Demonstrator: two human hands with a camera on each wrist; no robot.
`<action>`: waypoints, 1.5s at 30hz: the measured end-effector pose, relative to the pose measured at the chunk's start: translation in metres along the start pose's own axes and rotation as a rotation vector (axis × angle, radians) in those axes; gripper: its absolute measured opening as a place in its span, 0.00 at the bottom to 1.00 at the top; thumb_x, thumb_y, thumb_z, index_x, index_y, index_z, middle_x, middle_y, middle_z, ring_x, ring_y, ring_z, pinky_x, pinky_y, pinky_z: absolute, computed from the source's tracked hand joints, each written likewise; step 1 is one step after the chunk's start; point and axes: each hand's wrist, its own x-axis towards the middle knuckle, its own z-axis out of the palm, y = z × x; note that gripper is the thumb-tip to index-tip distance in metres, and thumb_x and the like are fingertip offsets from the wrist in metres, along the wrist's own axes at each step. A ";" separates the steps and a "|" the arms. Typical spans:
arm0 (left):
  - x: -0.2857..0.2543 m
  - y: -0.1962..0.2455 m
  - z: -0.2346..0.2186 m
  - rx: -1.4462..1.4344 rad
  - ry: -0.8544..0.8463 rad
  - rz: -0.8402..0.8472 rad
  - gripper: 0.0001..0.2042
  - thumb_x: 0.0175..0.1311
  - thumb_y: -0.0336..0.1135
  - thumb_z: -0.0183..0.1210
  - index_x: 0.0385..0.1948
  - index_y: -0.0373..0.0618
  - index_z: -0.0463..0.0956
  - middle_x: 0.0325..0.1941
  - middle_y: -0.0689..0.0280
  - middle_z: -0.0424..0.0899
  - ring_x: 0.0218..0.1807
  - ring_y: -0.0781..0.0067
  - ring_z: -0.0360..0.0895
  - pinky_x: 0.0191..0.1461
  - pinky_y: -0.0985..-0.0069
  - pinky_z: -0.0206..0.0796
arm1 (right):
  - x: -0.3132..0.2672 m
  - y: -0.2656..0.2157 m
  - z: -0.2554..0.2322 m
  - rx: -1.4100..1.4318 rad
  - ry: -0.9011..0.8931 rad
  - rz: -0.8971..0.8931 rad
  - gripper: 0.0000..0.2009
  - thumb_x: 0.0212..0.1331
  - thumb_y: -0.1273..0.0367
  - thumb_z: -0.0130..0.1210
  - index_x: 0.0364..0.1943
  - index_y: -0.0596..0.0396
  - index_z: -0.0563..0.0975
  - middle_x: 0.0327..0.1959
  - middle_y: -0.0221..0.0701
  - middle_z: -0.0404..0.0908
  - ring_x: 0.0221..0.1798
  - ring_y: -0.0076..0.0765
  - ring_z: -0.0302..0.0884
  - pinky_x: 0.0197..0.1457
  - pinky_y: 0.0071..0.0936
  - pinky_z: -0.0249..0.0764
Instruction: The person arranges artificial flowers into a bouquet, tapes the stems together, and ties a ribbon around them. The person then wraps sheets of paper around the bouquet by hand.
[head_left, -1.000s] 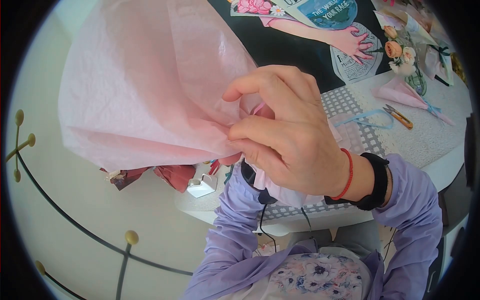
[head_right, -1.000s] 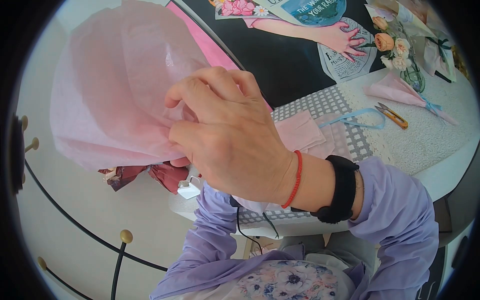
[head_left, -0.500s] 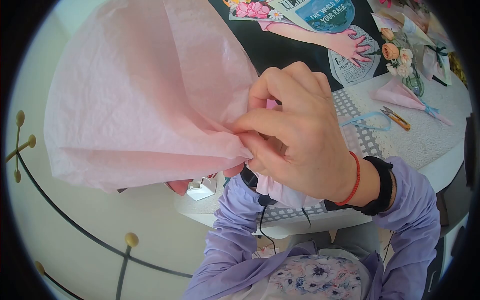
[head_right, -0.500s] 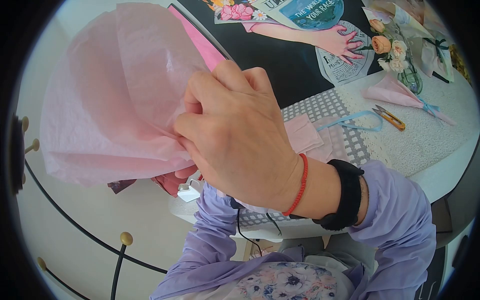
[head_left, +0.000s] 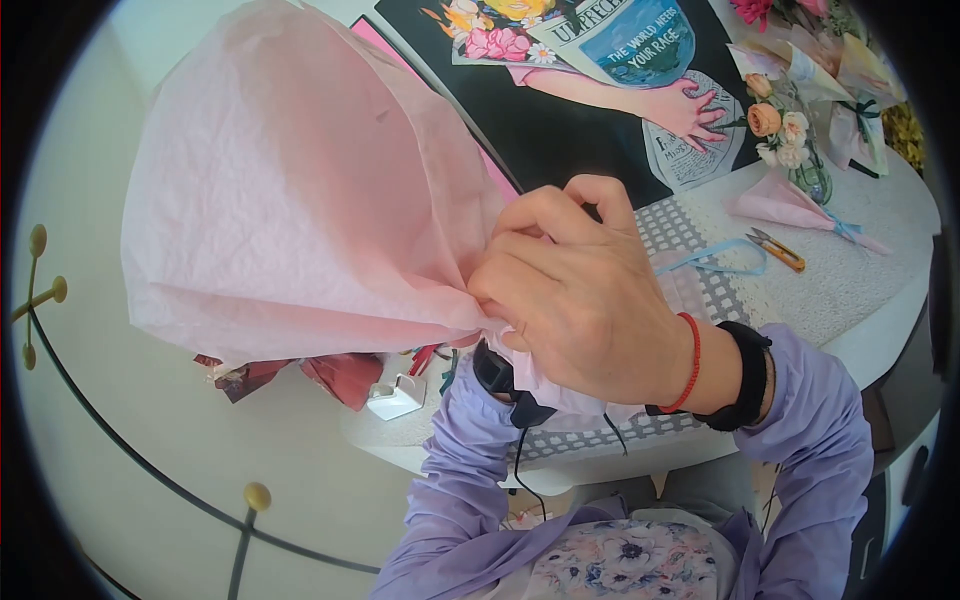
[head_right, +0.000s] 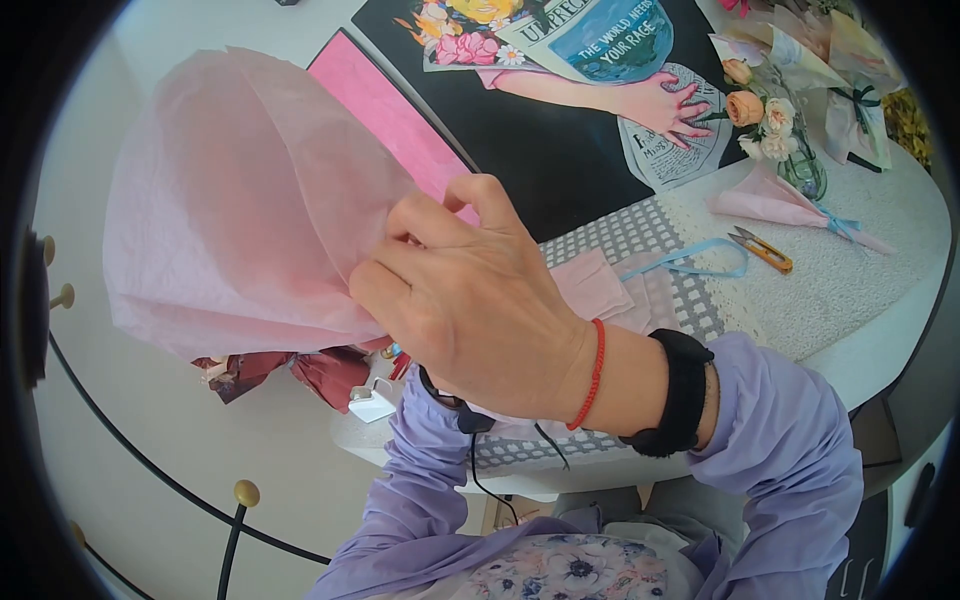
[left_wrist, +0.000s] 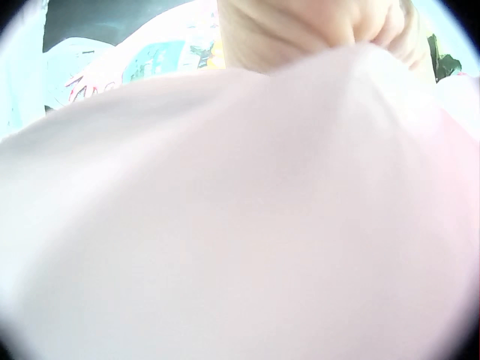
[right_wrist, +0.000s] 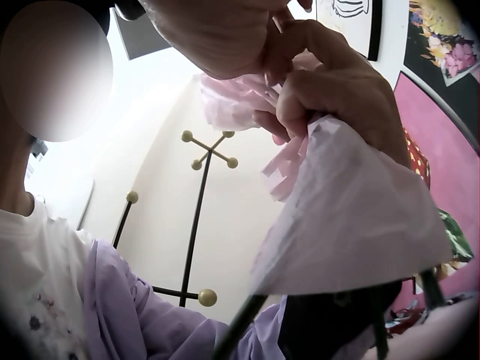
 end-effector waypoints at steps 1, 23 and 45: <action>-0.002 -0.001 0.000 0.004 0.017 0.007 0.26 0.58 0.42 0.55 0.56 0.43 0.58 0.22 0.67 0.72 0.21 0.79 0.69 0.29 0.81 0.63 | 0.000 0.000 -0.003 0.001 -0.042 -0.011 0.08 0.33 0.72 0.58 0.22 0.51 0.73 0.25 0.24 0.71 0.37 0.31 0.68 0.45 0.30 0.54; -0.017 -0.025 0.016 0.090 0.324 0.089 0.25 0.58 0.44 0.54 0.55 0.42 0.59 0.24 0.65 0.73 0.22 0.79 0.70 0.30 0.80 0.64 | -0.008 0.007 -0.013 -0.204 -0.144 -0.060 0.07 0.32 0.71 0.56 0.21 0.55 0.75 0.25 0.27 0.73 0.43 0.33 0.70 0.61 0.49 0.49; 0.029 -0.003 -0.013 0.695 0.141 -0.033 0.09 0.62 0.35 0.51 0.37 0.40 0.72 0.28 0.65 0.75 0.25 0.82 0.65 0.26 0.84 0.57 | 0.005 0.039 -0.044 0.144 -0.059 0.455 0.26 0.43 0.64 0.63 0.48 0.57 0.67 0.45 0.35 0.70 0.49 0.37 0.67 0.59 0.30 0.56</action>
